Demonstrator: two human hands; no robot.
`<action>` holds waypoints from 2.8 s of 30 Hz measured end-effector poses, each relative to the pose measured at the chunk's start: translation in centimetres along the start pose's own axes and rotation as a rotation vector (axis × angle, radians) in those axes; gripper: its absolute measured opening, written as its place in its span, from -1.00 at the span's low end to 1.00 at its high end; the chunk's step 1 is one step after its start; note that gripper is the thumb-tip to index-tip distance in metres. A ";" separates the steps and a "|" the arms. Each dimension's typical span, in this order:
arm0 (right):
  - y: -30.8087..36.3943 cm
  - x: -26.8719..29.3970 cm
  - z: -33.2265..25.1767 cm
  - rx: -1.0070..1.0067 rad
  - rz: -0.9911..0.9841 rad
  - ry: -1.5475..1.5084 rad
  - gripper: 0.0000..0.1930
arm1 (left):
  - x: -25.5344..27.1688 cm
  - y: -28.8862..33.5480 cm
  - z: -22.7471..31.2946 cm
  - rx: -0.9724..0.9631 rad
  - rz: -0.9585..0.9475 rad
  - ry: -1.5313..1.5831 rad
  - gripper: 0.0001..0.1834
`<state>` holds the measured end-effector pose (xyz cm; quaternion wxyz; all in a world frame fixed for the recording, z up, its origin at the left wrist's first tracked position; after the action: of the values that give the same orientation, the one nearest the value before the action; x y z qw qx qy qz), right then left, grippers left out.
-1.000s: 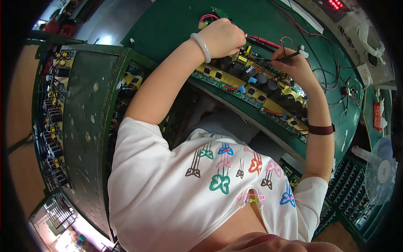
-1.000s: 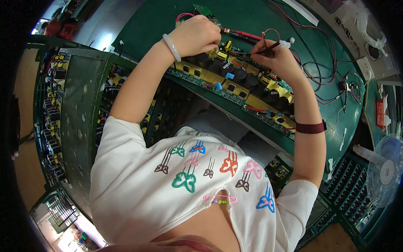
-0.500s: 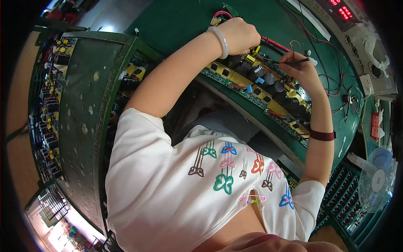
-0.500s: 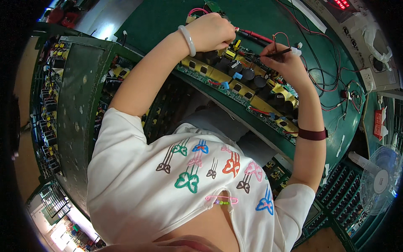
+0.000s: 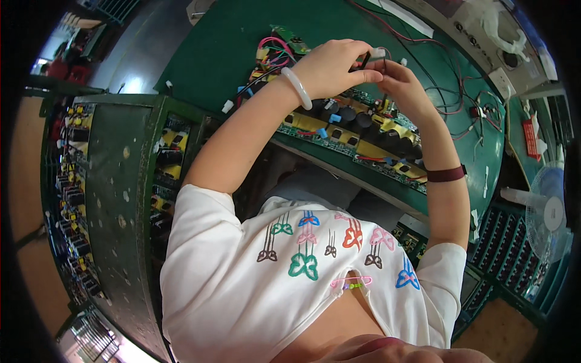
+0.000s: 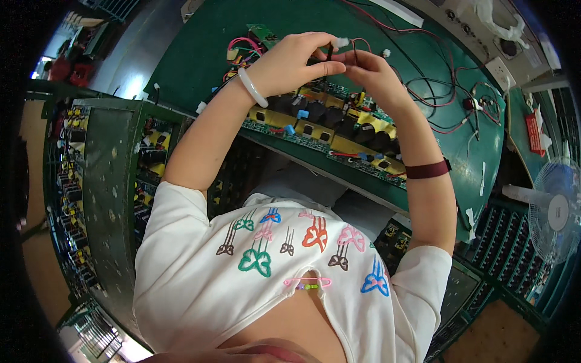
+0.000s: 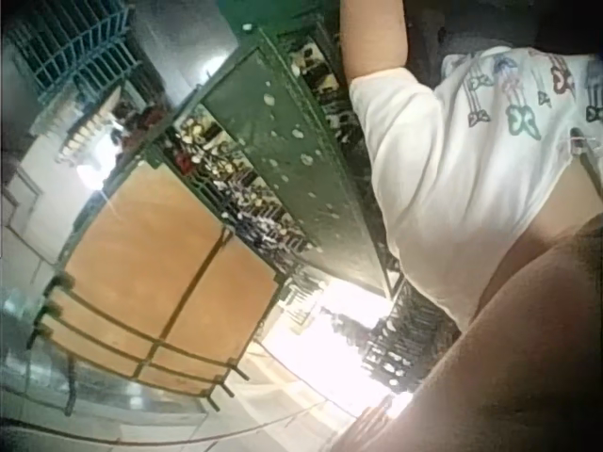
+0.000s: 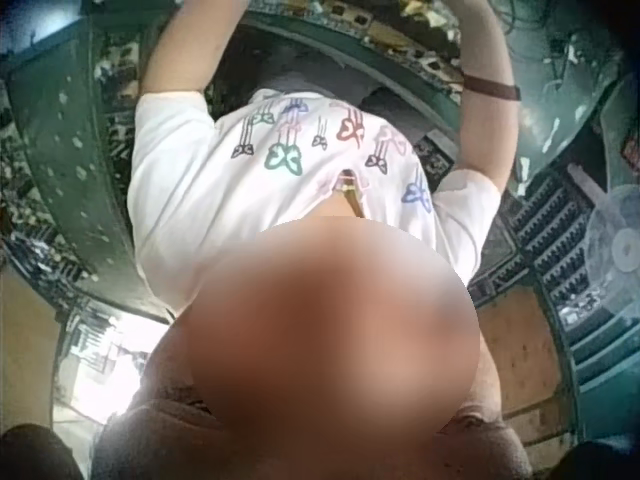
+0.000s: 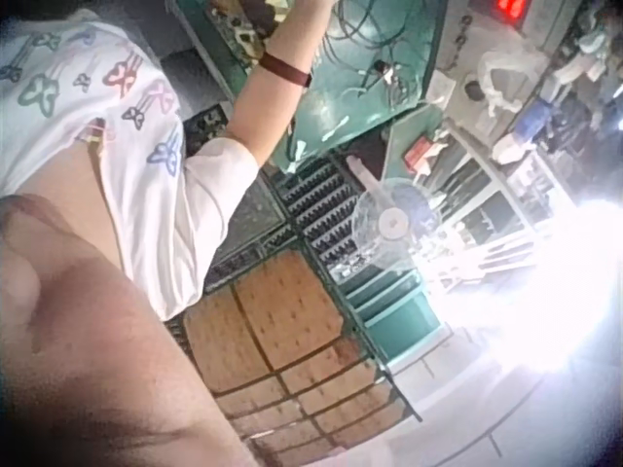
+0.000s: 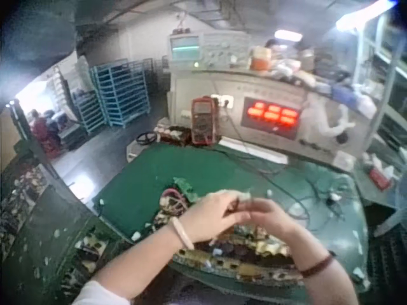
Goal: The person assembles an electronic circuit board by connecting various colored wires to specific ports on the board. They handle the wires and connectors by hand, plugging them into the board and occasionally adjusting the connections. The task involves repetitive plugging and unplugging of wires to ensure proper assembly.
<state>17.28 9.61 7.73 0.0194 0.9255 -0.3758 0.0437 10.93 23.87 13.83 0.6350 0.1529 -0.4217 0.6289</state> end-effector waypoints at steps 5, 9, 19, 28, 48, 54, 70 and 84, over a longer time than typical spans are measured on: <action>0.2 2.0 -1.6 0.062 0.071 -0.389 -0.72 | -1.0 -0.6 -0.1 0.065 0.063 0.239 -0.72; 0.8 2.0 -3.1 0.138 0.059 -0.422 -0.67 | -1.8 -0.3 -0.1 0.072 0.042 0.372 -0.73; 1.0 0.9 -4.0 0.216 0.024 -0.596 -0.71 | -2.1 -0.2 0.6 0.122 0.024 0.227 -0.68; 0.9 1.2 -3.9 0.239 -0.005 -0.572 -0.72 | -2.0 0.0 1.2 0.097 0.042 0.024 -0.62; 1.2 1.8 -4.2 0.164 0.120 -0.087 -0.67 | -3.3 -0.8 1.3 0.071 -0.006 -0.187 -0.71; 2.9 9.7 -2.8 0.125 0.411 0.204 -0.65 | -0.7 -4.3 -3.1 0.432 0.055 -0.539 -0.35; 12.8 31.0 5.5 -0.455 0.637 1.543 -0.68 | 1.3 5.8 4.1 0.114 0.083 0.176 -0.63; 19.1 31.8 5.7 -0.384 0.499 1.449 -0.79 | -3.9 10.1 7.3 0.020 -0.156 0.449 -0.77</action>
<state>27.07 -26.53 5.12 0.4083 0.5351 -0.4671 0.5733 -0.34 17.57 11.95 0.7580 0.0474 -0.2505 0.6004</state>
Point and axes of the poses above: each hand's wrist, its own y-axis away from the middle knuckle, its own x-axis out of the back of the hand, z = x × y, the point moved 7 cm from there along -y, towards the middle knuckle, and after that the axes turned 5 degrees about x, right-handed, at the moved point
